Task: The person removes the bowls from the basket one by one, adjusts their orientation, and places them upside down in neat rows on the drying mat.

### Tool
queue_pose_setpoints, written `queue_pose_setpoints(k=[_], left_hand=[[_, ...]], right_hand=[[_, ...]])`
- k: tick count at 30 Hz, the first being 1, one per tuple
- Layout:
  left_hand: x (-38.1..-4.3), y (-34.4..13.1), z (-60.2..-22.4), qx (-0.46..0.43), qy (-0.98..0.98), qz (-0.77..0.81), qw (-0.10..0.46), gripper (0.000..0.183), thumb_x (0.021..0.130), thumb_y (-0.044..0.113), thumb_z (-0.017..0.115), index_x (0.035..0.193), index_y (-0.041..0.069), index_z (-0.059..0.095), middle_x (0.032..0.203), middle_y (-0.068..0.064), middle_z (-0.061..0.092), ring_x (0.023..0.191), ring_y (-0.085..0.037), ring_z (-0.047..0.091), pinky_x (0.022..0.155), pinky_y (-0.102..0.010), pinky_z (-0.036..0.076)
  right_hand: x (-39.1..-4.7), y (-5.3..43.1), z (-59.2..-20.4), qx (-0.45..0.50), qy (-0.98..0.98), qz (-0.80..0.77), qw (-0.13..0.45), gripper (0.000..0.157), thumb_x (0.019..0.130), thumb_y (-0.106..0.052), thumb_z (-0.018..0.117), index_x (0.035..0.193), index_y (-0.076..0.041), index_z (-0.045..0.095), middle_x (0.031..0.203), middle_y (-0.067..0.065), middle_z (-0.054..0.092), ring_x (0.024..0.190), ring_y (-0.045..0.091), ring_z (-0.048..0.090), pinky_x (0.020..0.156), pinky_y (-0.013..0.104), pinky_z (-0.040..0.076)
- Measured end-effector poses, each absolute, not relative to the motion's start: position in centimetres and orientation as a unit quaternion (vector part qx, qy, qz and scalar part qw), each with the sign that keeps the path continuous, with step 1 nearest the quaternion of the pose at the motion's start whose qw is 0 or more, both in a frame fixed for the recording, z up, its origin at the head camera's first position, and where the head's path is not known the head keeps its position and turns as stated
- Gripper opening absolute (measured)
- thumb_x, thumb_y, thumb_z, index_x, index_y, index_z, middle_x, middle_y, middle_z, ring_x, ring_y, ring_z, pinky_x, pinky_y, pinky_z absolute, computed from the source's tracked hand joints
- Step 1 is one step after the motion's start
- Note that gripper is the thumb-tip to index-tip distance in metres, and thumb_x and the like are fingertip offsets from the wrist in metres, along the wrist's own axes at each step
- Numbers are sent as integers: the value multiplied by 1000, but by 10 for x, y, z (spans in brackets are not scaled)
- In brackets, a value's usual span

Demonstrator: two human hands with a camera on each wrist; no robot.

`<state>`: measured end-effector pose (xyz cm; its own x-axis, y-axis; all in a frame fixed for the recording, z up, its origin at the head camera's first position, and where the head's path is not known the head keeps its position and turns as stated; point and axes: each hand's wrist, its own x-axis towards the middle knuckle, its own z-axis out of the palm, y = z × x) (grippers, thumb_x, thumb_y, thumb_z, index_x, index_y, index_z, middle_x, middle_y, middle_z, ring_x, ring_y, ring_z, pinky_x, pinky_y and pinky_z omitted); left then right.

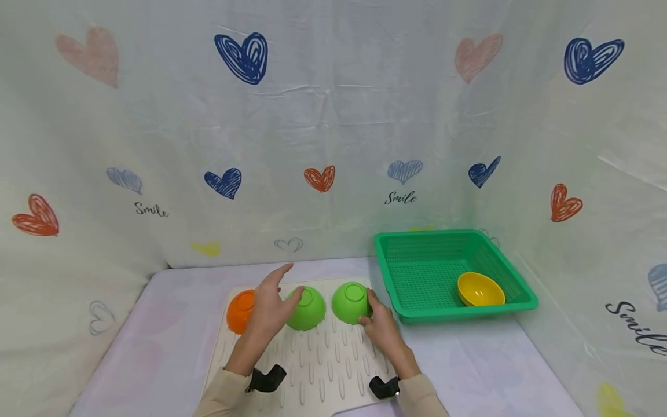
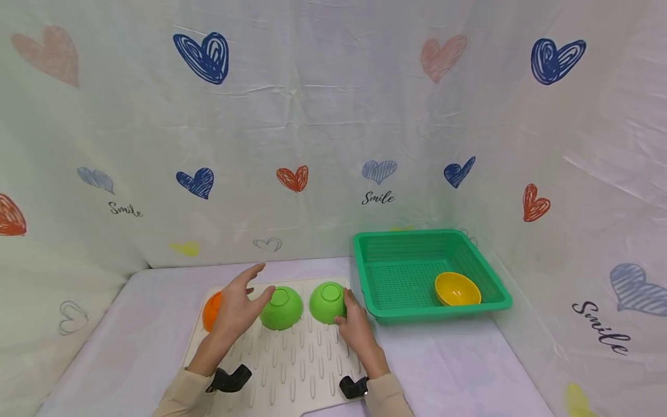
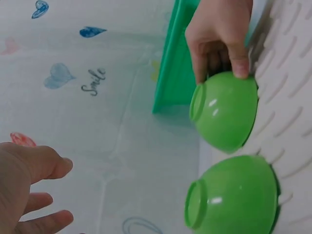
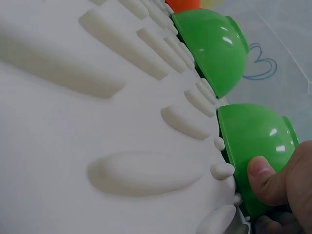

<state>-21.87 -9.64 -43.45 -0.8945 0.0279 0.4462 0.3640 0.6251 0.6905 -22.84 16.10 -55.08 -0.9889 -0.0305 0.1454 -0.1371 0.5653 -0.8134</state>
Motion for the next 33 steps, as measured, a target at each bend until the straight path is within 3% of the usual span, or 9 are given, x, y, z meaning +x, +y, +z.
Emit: queue_pose_setpoints(k=[4,14,24,33], left_hand=[[-218,-127,-429,-102,-880,-410,218,59,87,9,80,141,-4,57,140,-27,60,126,-45,59,90,-57,58],[-217,-211,-432,6,-899,-402,175,61,97,19,69,150,-1,47,153,-29,45,135,-50,46,108,-69,42],[-223,-251,-476,57,-915,-384,108,62,98,17,65,149,-9,42,148,-33,48,126,-53,56,102,-62,50],[-224,-260,-511,78,-934,-344,57,61,94,14,68,143,-15,44,124,-36,60,100,-46,66,89,-58,56]], right_hand=[[-228,160,-550,46,-885,459,57,79,89,6,72,155,12,31,160,35,29,150,46,30,120,55,32],[-227,161,-550,48,-888,454,58,78,89,5,73,155,12,32,160,35,30,149,46,32,119,55,33],[-228,164,-547,45,-888,453,56,80,88,4,74,155,13,30,160,35,29,150,46,30,119,55,33],[-230,163,-550,54,-889,450,63,80,87,5,74,154,13,31,158,37,31,148,47,32,118,56,34]])
